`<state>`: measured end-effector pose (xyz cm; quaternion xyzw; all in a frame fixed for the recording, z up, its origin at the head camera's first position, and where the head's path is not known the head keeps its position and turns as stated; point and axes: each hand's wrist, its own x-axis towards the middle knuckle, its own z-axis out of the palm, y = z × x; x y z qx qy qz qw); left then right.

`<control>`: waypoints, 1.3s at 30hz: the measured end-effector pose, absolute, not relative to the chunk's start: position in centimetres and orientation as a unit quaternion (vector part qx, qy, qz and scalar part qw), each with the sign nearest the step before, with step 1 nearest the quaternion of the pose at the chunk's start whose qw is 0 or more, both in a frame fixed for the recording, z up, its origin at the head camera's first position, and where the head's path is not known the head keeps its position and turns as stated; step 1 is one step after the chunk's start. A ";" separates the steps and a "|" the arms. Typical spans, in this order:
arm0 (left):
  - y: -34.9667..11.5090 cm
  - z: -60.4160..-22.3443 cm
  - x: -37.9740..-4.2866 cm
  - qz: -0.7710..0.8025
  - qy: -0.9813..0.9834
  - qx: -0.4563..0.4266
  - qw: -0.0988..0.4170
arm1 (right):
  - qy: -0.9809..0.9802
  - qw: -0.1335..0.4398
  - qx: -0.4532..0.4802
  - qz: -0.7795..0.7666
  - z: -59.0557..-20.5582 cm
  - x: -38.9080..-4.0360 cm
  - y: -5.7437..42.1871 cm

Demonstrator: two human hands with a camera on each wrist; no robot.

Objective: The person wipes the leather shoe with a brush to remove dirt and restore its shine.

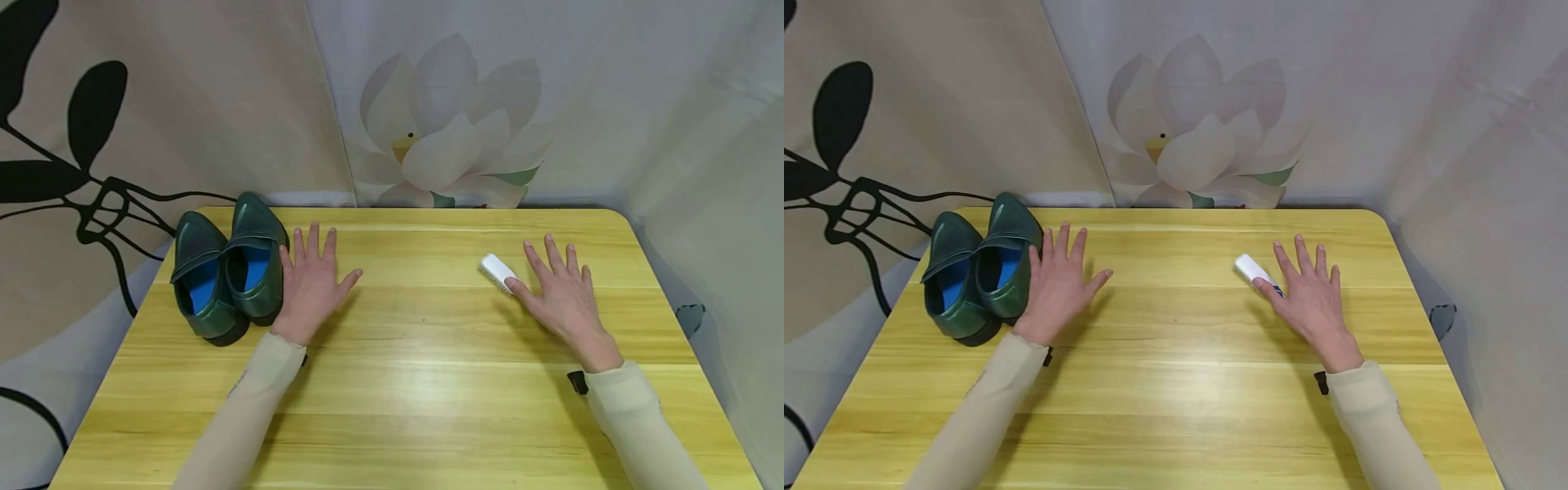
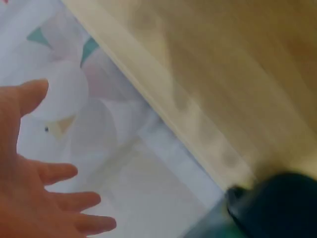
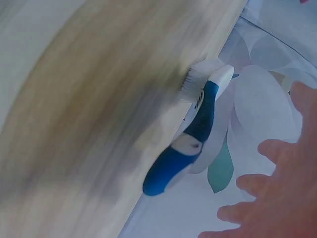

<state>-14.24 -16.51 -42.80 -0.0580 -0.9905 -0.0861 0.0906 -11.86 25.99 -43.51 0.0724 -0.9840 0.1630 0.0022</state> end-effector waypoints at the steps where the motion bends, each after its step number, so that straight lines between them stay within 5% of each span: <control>1: -17.0 -42.6 -14.3 -0.091 -0.990 -0.051 0.097 | -0.984 0.002 0.073 0.165 -43.5 -11.8 26.0; 11: -23.0 -41.1 -14.0 -0.109 -0.980 0.060 0.154 | -0.982 0.004 0.080 0.172 -43.4 -11.8 25.6; 17: -24.9 -41.5 -13.1 -0.085 -0.984 0.100 0.124 | -0.980 0.005 0.087 0.177 -43.5 -11.9 25.3; 28: -23.4 -42.7 -13.4 -0.075 -0.983 0.016 0.168 | -0.977 0.019 0.107 0.181 -43.3 -11.3 23.9; 39: -18.7 -42.4 -12.9 -0.073 -0.986 -0.098 0.116 | -0.958 0.008 0.200 0.205 -42.0 -12.7 16.7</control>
